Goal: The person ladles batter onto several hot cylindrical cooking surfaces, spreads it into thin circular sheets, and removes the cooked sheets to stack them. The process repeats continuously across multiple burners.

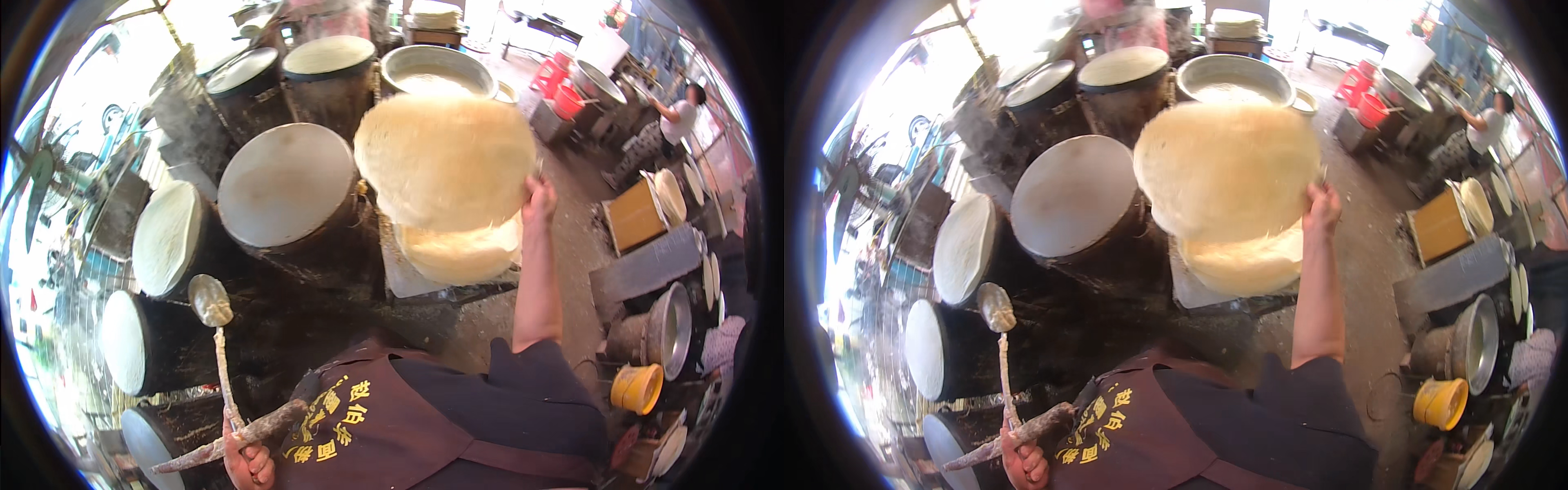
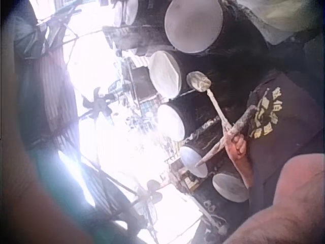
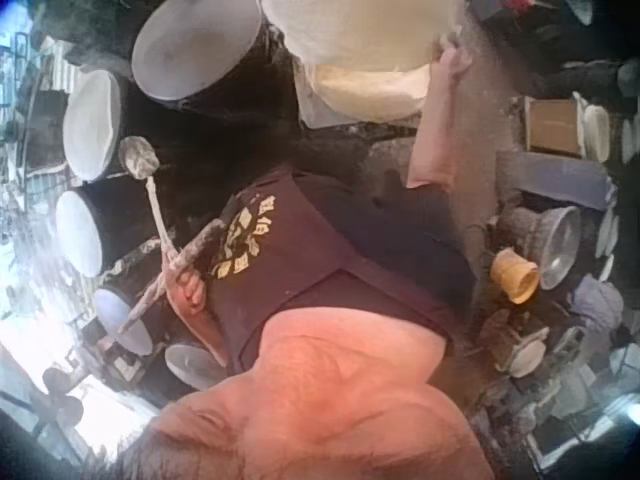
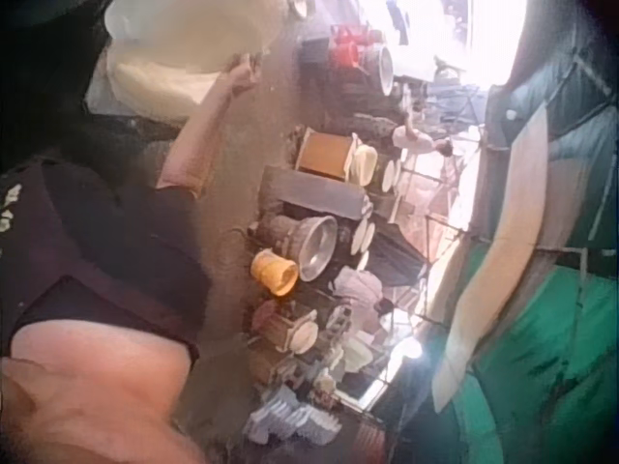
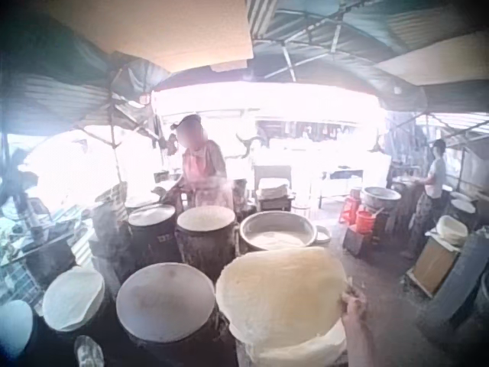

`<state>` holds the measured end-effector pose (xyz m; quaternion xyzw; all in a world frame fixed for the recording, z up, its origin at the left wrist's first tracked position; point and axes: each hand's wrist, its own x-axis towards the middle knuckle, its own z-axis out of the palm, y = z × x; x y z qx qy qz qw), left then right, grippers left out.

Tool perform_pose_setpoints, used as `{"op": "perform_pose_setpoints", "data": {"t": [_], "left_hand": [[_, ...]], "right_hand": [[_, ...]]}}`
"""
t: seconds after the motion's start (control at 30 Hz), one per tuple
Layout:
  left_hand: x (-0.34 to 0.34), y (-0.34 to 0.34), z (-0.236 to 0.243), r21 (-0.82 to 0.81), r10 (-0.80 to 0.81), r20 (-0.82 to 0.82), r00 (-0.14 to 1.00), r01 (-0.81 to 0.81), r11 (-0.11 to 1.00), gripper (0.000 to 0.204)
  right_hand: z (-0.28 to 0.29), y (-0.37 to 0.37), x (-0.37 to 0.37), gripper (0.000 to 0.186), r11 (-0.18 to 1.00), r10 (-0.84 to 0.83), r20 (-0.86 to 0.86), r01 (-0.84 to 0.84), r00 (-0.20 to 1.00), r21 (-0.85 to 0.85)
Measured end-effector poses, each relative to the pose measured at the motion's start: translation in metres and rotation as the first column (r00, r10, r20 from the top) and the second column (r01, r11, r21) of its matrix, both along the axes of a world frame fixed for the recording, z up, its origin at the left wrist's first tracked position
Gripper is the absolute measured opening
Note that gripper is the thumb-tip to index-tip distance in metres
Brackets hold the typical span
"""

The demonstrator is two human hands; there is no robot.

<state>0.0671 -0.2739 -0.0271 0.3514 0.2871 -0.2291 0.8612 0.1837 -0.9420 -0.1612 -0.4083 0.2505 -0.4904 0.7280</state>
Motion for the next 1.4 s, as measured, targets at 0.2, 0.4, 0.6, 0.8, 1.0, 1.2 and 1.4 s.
{"op": "perform_pose_setpoints", "data": {"t": [0.2, 0.4, 0.6, 0.8, 1.0, 1.2, 1.4], "left_hand": [[0.012, 0.008, -0.013, -0.158, 0.011, -0.012, 1.000, -0.013, 0.987, 0.031], [0.010, -0.031, -0.002, -0.298, 0.123, -0.063, 0.990, -0.136, 0.945, 0.023], [0.014, -0.040, -0.012, -0.348, 0.154, 0.064, 0.986, -0.122, 0.929, 0.048], [-0.015, -0.054, -0.024, -0.192, 0.340, 0.054, 0.939, -0.324, 0.926, 0.041], [-0.093, -0.014, -0.032, -0.038, 0.562, 0.086, 0.823, -0.561, 0.827, 0.044], [-0.167, 0.015, -0.043, 0.086, 0.758, 0.075, 0.648, -0.762, 0.642, 0.030], [-0.251, 0.053, -0.062, -0.267, 0.913, 0.141, 0.383, -0.873, 0.407, 0.028]], "right_hand": [[-0.141, -0.008, -0.084, 0.031, 0.972, -0.233, -0.635, 0.186, 0.736, -0.140], [-0.125, -0.022, -0.054, 0.042, 0.950, -0.199, -0.717, -0.048, 0.669, -0.308], [-0.085, 0.014, -0.022, 0.052, 0.554, -0.587, -0.611, -0.287, 0.531, -0.782], [-0.047, 0.203, 0.112, 0.036, 0.306, 0.381, -0.697, -0.794, 0.607, -0.525], [0.051, 0.459, 0.065, 0.036, -0.529, 0.739, -0.669, -0.678, -0.075, -0.509], [0.107, 0.624, -0.069, 0.062, -0.772, 0.495, -0.800, 0.250, -0.338, -0.584], [0.054, 0.701, -0.126, 0.059, -0.795, 0.463, -0.735, 0.134, -0.496, -0.592]]}}
